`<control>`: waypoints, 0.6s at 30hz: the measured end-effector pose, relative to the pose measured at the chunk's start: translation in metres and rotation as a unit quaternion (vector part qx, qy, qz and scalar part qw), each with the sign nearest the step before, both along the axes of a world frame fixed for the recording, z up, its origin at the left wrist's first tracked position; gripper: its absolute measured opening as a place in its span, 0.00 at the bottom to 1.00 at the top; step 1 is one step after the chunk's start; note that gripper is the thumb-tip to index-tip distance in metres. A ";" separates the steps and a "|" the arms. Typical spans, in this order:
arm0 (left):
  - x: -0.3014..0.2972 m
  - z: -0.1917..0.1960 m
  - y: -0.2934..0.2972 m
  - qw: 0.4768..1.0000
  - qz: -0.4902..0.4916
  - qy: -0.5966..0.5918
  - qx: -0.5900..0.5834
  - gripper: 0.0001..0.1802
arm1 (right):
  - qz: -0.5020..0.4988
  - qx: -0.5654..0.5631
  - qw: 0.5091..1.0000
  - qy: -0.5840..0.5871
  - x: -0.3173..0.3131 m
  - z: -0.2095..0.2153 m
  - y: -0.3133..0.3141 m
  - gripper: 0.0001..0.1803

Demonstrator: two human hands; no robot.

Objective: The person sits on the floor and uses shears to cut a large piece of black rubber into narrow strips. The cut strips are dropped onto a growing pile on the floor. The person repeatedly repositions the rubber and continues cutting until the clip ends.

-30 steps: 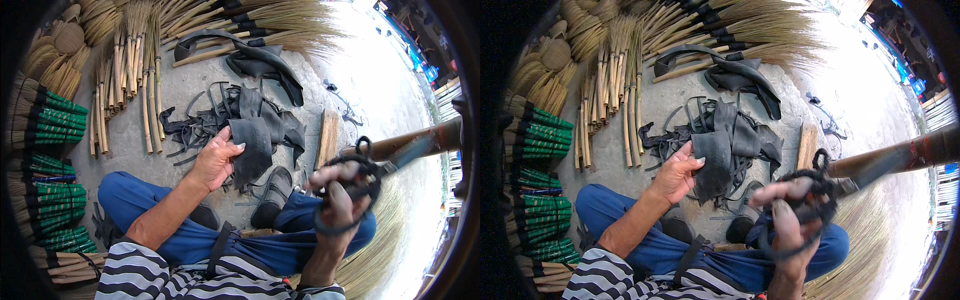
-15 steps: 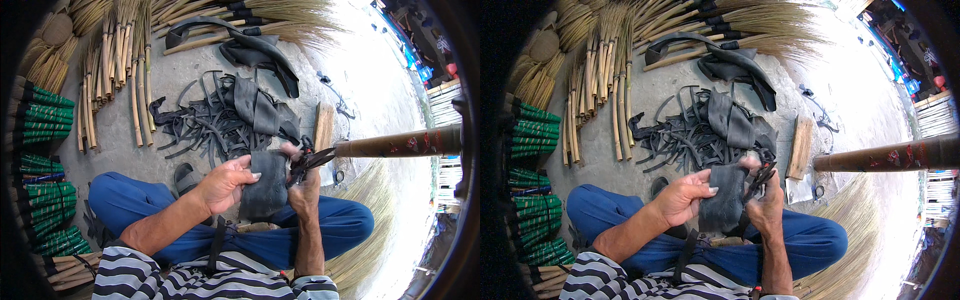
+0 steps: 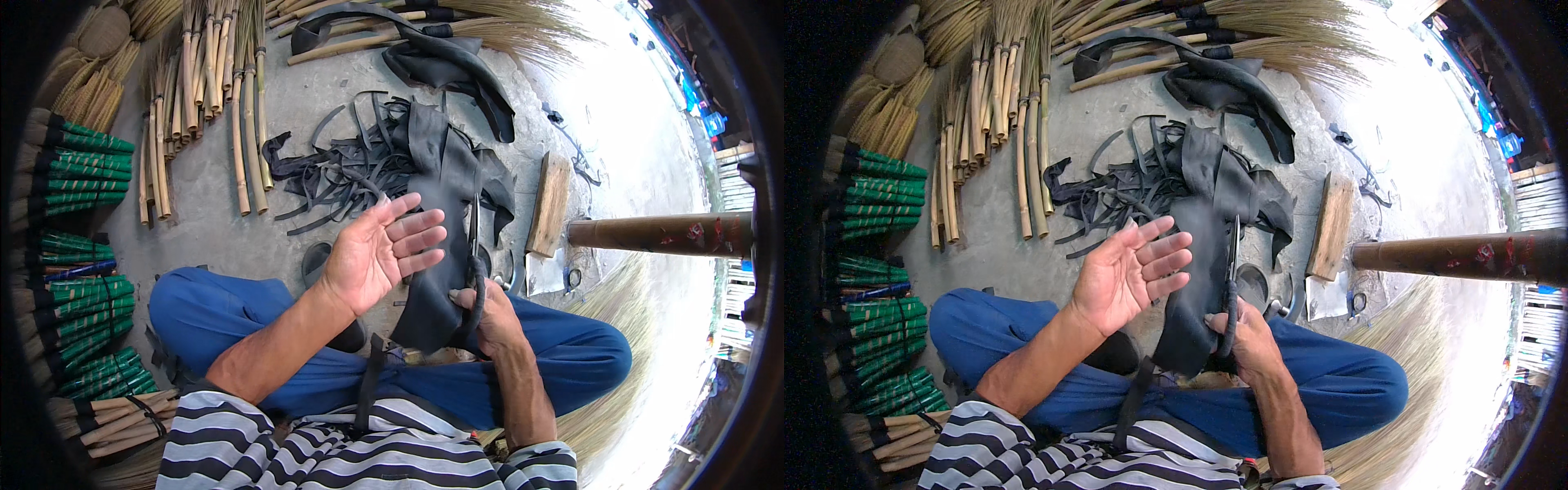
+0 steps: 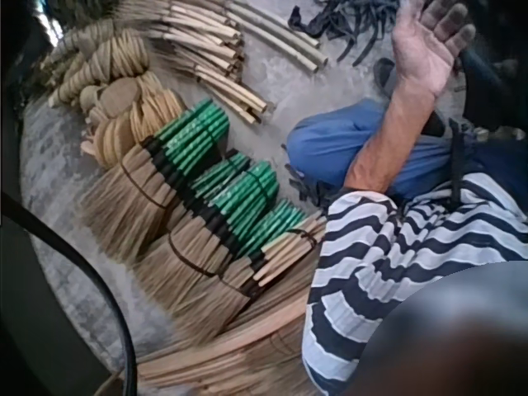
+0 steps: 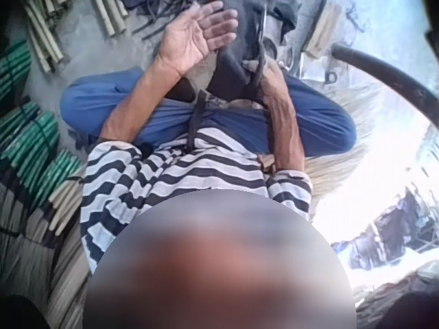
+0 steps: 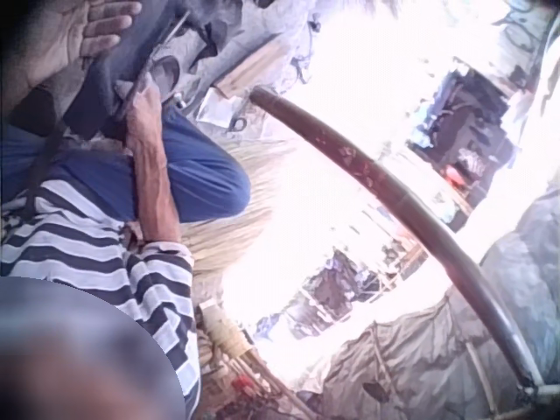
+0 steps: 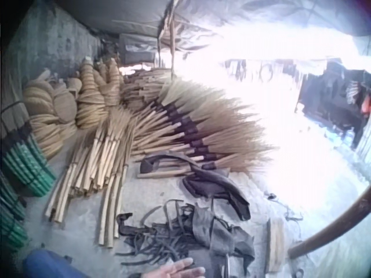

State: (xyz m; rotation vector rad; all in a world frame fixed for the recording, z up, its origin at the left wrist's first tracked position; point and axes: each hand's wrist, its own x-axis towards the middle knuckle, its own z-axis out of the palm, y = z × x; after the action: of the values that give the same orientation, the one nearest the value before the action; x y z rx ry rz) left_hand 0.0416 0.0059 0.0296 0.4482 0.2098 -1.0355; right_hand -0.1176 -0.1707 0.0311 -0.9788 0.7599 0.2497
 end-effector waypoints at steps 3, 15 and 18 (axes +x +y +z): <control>0.000 -0.008 0.001 0.988 0.003 -0.089 0.130 0.25 | -0.012 -0.006 1.000 -0.025 0.002 -0.002 0.003 0.15; -0.042 -0.032 -0.009 0.883 -0.190 -0.397 0.165 0.35 | -0.145 0.002 0.984 -0.104 0.003 0.011 -0.018 0.14; -0.045 -0.023 -0.013 0.899 -0.193 -0.345 0.187 0.33 | -0.200 0.026 0.973 -0.110 0.003 0.017 -0.019 0.12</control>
State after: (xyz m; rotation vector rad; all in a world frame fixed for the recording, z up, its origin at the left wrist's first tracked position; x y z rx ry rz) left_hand -0.0029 -0.0071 0.0062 1.2152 -0.3399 -1.1572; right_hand -0.1141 -0.1901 0.0478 -0.7691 0.7248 -0.1866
